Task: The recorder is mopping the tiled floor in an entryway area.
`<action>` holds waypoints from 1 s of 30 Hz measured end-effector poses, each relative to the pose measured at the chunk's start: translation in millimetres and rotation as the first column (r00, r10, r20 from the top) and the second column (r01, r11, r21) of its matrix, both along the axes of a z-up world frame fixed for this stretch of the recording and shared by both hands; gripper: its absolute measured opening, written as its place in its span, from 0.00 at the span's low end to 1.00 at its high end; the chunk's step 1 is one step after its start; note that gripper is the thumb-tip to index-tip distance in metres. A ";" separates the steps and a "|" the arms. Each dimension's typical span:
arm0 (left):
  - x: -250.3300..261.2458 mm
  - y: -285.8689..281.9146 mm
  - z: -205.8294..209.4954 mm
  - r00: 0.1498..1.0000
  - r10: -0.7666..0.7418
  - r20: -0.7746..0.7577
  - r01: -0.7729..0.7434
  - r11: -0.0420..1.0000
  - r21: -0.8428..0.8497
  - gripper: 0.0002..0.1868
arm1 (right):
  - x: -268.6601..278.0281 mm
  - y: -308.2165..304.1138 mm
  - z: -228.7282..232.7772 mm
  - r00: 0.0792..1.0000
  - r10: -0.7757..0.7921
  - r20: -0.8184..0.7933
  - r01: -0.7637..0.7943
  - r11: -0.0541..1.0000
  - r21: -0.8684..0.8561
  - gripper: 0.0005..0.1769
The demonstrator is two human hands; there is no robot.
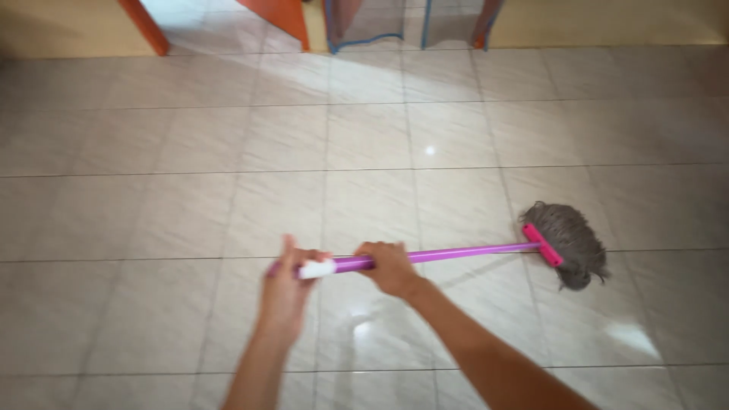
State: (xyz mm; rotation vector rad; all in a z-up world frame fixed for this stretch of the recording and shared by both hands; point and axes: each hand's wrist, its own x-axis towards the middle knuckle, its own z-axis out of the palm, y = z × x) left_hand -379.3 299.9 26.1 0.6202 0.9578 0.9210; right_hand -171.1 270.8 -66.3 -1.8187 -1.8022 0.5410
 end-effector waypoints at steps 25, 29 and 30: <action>82.8 -33.0 109.8 0.952 0.303 -0.038 -0.282 0.919 0.276 0.25 | 26.3 -37.9 150.6 0.970 -0.150 -0.191 0.092 0.954 -0.284 0.09; 206.2 -77.6 93.4 0.995 0.099 0.001 -0.095 0.952 0.290 0.25 | 154.6 -78.3 111.7 0.958 -0.266 -0.103 0.226 0.928 -0.297 0.08; 229.8 -91.8 91.1 0.998 0.067 0.005 -0.066 0.958 0.279 0.25 | 179.9 -92.2 105.2 0.950 -0.298 -0.095 0.257 0.917 -0.306 0.08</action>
